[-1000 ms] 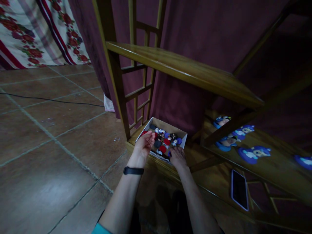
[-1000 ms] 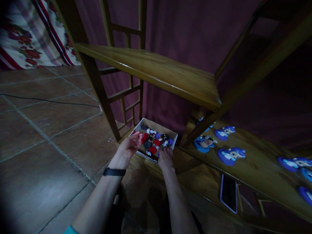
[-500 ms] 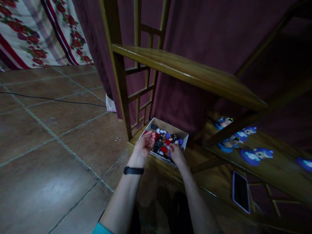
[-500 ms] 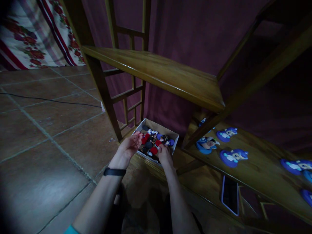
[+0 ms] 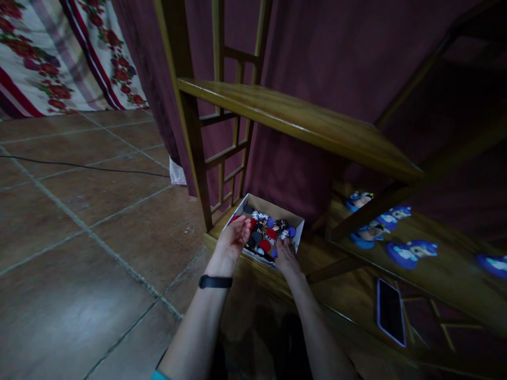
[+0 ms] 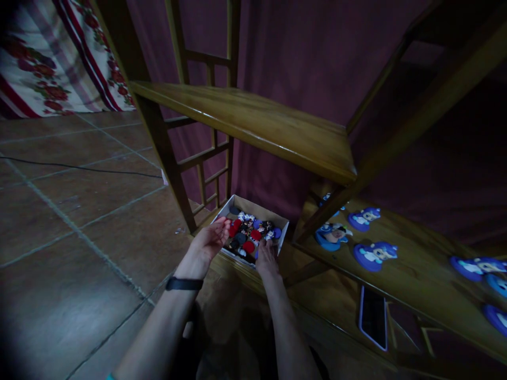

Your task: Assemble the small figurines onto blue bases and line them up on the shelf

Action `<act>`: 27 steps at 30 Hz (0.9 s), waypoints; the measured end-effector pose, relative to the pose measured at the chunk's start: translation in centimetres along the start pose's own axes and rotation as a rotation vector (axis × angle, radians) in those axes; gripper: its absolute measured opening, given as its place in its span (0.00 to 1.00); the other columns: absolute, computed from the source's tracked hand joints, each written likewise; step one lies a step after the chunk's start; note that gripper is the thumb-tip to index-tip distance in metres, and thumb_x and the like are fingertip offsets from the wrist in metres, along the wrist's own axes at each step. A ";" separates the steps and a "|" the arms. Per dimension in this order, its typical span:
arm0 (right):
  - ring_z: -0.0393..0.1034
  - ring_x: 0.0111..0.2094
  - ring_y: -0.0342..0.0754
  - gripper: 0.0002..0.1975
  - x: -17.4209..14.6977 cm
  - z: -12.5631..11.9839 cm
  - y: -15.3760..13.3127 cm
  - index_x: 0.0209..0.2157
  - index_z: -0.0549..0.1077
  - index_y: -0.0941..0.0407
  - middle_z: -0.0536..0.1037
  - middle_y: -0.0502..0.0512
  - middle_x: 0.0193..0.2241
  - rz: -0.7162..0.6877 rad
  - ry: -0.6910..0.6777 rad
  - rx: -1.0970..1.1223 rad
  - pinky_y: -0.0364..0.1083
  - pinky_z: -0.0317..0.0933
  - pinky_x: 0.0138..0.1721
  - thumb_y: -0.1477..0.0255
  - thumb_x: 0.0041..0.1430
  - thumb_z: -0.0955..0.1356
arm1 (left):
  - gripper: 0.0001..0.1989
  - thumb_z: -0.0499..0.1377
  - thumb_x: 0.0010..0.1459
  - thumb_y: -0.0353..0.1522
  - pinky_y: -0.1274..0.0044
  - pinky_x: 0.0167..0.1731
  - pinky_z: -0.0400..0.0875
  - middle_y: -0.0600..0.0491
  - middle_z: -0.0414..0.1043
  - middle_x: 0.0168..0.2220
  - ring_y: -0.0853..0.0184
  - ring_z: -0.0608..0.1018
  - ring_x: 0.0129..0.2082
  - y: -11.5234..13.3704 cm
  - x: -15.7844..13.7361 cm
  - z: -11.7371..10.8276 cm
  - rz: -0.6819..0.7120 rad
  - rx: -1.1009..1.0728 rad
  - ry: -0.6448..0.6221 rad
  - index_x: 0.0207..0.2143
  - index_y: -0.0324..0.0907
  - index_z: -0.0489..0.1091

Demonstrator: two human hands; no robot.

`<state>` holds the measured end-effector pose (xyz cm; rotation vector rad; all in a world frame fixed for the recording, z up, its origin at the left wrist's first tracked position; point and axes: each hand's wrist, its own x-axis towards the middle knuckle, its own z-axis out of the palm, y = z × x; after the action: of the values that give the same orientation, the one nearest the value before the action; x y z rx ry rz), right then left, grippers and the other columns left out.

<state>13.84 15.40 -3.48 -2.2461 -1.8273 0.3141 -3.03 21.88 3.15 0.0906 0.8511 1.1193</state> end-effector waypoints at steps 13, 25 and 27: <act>0.68 0.30 0.47 0.13 2.6 0.0 -0.3 0.33 0.71 0.57 0.72 0.53 0.31 0.239 0.073 1.222 0.44 0.65 0.24 0.70 0.41 0.67 | 0.09 0.54 0.49 0.22 0.84 0.21 0.66 0.51 0.72 0.25 0.75 0.74 0.21 -2.2 0.9 0.1 -0.042 0.175 0.042 0.33 0.36 0.68; 0.69 0.33 0.47 0.15 1.8 -1.2 -2.1 0.35 0.71 0.56 0.74 0.53 0.34 0.132 -0.009 1.456 0.45 0.66 0.30 0.66 0.42 0.69 | 0.07 0.56 0.45 0.21 0.82 0.22 0.67 0.53 0.69 0.20 0.74 0.71 0.18 -6.3 0.8 0.7 -0.092 0.299 0.016 0.28 0.36 0.68; 0.69 0.35 0.48 0.14 2.1 -1.0 -1.8 0.36 0.71 0.54 0.74 0.53 0.36 0.114 0.029 1.368 0.47 0.66 0.33 0.64 0.48 0.65 | 0.06 0.57 0.45 0.20 0.82 0.21 0.66 0.52 0.70 0.21 0.73 0.72 0.19 -6.3 1.0 0.8 -0.068 0.277 0.039 0.27 0.36 0.68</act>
<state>12.90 17.75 -2.04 -1.2988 -0.8725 1.1064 2.34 20.03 0.24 0.2678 1.0335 0.9377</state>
